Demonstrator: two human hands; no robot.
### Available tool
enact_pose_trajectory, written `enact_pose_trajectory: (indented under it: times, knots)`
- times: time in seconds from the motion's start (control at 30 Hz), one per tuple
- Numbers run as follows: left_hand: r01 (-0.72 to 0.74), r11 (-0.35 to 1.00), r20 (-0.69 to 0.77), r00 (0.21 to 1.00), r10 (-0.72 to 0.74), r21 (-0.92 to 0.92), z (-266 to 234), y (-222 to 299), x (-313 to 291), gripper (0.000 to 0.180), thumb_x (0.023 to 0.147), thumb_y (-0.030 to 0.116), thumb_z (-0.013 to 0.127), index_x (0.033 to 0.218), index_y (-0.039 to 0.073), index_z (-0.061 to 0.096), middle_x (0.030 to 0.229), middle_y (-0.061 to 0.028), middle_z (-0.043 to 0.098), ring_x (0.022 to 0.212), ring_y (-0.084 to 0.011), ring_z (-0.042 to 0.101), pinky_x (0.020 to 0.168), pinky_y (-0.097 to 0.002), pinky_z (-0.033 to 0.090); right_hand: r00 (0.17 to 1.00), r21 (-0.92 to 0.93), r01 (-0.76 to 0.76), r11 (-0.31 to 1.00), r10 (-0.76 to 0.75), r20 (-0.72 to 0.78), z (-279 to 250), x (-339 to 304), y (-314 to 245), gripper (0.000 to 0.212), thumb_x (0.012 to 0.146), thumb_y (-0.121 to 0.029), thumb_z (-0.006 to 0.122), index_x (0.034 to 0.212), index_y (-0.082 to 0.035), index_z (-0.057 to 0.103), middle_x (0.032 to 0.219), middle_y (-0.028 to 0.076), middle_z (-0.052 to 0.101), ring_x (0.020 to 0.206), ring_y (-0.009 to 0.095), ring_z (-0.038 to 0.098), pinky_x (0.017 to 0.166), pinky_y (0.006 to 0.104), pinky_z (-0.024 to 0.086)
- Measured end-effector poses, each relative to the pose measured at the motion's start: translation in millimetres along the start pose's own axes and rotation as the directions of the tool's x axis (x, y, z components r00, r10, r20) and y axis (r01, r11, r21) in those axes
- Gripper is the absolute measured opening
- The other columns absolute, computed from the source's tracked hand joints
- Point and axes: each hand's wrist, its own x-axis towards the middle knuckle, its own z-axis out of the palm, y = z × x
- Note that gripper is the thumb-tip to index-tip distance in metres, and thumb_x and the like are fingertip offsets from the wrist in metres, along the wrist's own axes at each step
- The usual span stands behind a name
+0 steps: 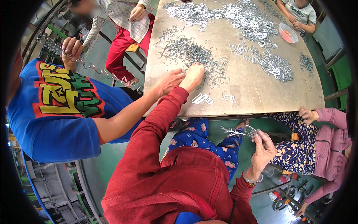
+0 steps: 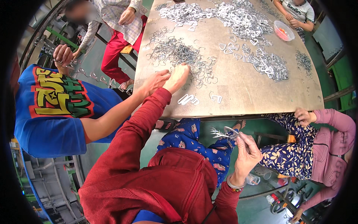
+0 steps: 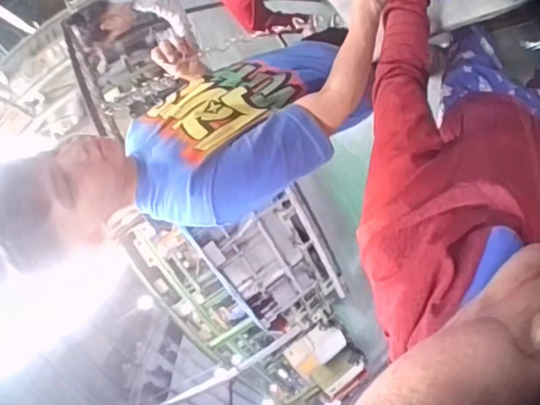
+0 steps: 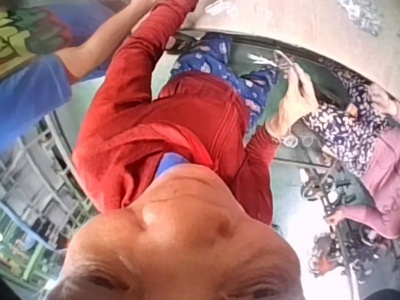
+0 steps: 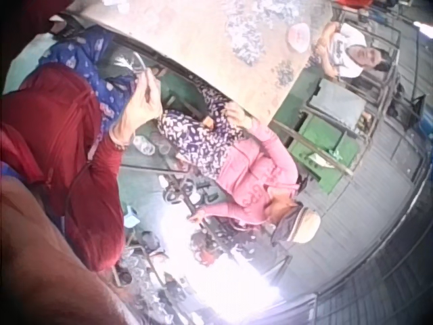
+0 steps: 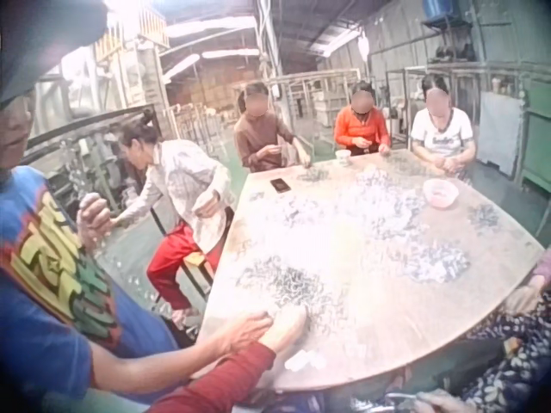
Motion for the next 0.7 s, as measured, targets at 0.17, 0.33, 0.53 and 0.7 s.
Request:
enact_pose_trajectory:
  times: [0.17,0.33,0.53,0.7]
  knots:
    - [0.086,0.992,-0.091,0.991,-0.094,-0.088,2,1,0,0.014,0.074,-0.003,0.049,0.087,-0.005,0.052,0.092,-0.0247,0.053,0.088,-0.0378,0.055,0.071,-0.0461,0.047,0.995,0.013,-0.073,0.997,0.074,-0.072,4,-7,-3,0.021,0.078,0.006,0.063,0.099,0.006,0.062,0.083,0.009,0.063,0.071,0.012,0.057,0.065,0.0208,0.045]
    - [0.027,0.910,-0.152,0.984,-0.098,-0.414,-33,33,-5,0.018,0.075,0.000,0.057,0.092,0.001,0.059,0.084,-0.0188,0.060,0.083,-0.0325,0.060,0.068,-0.0415,0.047,0.995,-0.017,-0.036,0.999,0.035,-0.091,2,-11,3,0.019,0.079,0.007,0.062,0.098,0.006,0.062,0.087,0.009,0.064,0.072,0.010,0.057,0.066,0.0211,0.048]
    - [-0.163,0.441,-0.076,0.975,0.208,-0.882,-117,167,-83,0.012,0.083,0.012,0.059,0.089,0.001,0.059,0.078,-0.0104,0.061,0.075,-0.0248,0.061,0.070,-0.0370,0.048,0.996,-0.160,-0.022,0.987,0.007,-0.092,7,-22,8,0.012,0.080,0.008,0.059,0.092,0.008,0.062,0.084,0.008,0.061,0.070,0.011,0.054,0.063,0.0212,0.046]
    - [-0.455,0.370,-0.340,0.878,0.336,-0.810,-107,205,-94,0.014,0.081,0.014,0.059,0.083,0.002,0.052,0.097,-0.0099,0.050,0.096,-0.0275,0.046,0.082,-0.0363,0.040,0.989,-0.074,-0.004,0.997,-0.007,-0.145,16,-27,-4,0.011,0.081,0.007,0.058,0.092,0.009,0.061,0.083,0.008,0.061,0.073,0.012,0.055,0.068,0.0228,0.046]
